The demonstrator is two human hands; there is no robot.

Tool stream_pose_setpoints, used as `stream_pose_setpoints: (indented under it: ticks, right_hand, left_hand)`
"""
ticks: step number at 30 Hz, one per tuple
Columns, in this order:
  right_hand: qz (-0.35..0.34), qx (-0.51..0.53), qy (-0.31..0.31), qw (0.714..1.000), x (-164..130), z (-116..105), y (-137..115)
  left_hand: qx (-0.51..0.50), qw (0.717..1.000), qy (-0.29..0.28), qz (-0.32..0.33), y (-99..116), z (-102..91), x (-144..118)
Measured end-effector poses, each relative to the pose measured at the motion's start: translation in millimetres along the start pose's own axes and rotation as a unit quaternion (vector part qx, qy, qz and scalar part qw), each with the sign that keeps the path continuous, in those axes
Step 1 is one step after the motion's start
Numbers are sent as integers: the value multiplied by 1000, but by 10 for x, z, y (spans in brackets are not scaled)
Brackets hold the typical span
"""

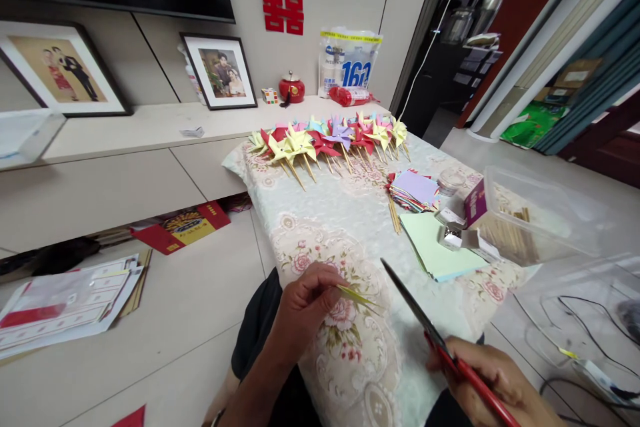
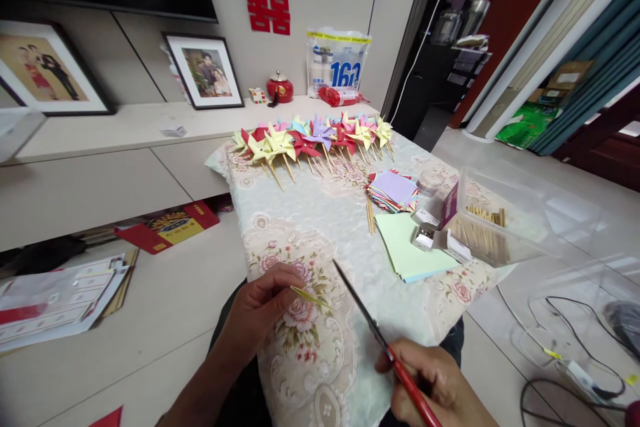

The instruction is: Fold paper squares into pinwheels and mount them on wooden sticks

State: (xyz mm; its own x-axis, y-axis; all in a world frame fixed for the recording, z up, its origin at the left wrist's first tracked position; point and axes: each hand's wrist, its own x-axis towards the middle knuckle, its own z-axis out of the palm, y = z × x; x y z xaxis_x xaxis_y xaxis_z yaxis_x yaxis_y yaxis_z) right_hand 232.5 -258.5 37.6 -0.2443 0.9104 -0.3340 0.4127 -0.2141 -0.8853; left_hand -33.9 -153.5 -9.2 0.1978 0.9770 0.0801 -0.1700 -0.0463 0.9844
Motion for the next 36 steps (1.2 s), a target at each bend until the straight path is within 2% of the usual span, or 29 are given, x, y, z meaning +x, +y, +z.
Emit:
stream_pose_setpoints:
  ticks: [3, 5, 8, 10, 12, 20, 28, 30, 31, 34, 36]
  right_hand:
    - [-12, -139, 103, 985, 233, -68, -55]
    - [-6, -254, 167, 952, 406, -137, -82]
    - [38, -378, 230, 896, 642, -248, -92]
    - [67, -434, 239, 866, 763, -316, -100]
    - [84, -469, 227, 849, 845, -379, -112]
    - [108, -503, 235, 825, 924, -602, -19]
    - [162, -521, 241, 802, 909, -548, -92]
    - [130, -511, 255, 810, 927, -513, -176]
    - [91, -486, 260, 829, 952, -489, -229]
    - [-65, -313, 227, 920, 1121, -382, -411]
    - [-117, -178, 188, 959, 1306, -294, -505]
  left_hand:
    - [-11, 999, 39, -18, -21, 7, 32]
    - [-36, 996, 67, -55, -35, 44, 76]
    - [-60, 989, 104, -87, -43, 126, 193]
    - [-63, 987, 110, -97, -52, 178, 293]
    - [-65, 986, 113, -99, -74, 218, 395]
    - [-105, 981, 127, -105, -174, 341, 750]
    - [-172, 973, 113, -100, -220, 419, 934]
    - [-169, 976, 105, -93, -226, 420, 918]
    - [-164, 977, 99, -92, -223, 419, 905]
    - [-158, 980, 83, -93, -206, 401, 870]
    - [-163, 980, 76, -90, -194, 379, 854]
